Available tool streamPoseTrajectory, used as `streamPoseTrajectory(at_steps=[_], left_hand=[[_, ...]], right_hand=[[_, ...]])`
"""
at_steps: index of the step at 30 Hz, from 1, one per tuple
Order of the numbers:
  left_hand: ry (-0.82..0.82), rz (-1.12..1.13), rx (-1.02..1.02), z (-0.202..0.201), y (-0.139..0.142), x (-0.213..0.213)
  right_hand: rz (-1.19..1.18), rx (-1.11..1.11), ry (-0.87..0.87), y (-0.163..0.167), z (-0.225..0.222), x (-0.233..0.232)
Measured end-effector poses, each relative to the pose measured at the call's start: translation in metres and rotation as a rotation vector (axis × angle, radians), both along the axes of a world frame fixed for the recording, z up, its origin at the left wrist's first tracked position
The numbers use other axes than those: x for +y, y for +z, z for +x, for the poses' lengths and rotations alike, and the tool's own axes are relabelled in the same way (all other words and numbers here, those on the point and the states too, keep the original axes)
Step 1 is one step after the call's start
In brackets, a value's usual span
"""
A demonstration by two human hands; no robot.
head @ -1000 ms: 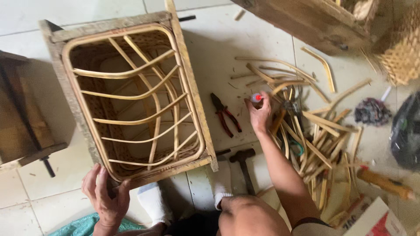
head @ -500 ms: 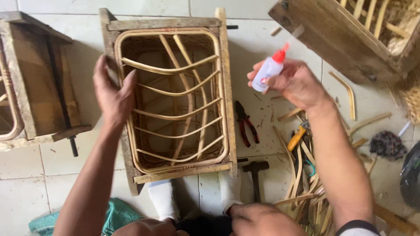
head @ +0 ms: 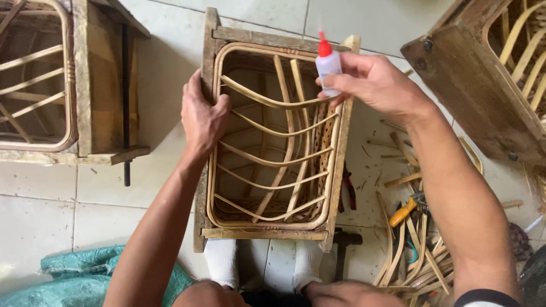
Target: The person assembles a rectangular basket frame by inserting curved bamboo strips into a wooden mold. They use a hammer to tap the strips into place, pliers to trim excess material, and a glue bottle to secure the joints. The person works methodically around the frame, adding multiple strips and securing them.
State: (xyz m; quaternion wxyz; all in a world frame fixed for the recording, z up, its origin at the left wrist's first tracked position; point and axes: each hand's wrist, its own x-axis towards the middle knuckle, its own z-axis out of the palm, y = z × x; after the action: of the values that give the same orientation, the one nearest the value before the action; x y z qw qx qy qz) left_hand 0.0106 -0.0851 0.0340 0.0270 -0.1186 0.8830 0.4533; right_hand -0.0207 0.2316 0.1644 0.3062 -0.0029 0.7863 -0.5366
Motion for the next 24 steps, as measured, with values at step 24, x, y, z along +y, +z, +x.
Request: streamPoseTrajectory(at_steps=[24], left_hand=[[-0.003,-0.039,-0.069,-0.006,0.006,0.001]], right_hand=[[0.799,0.999,0.271,-0.055,-0.021,-0.055]])
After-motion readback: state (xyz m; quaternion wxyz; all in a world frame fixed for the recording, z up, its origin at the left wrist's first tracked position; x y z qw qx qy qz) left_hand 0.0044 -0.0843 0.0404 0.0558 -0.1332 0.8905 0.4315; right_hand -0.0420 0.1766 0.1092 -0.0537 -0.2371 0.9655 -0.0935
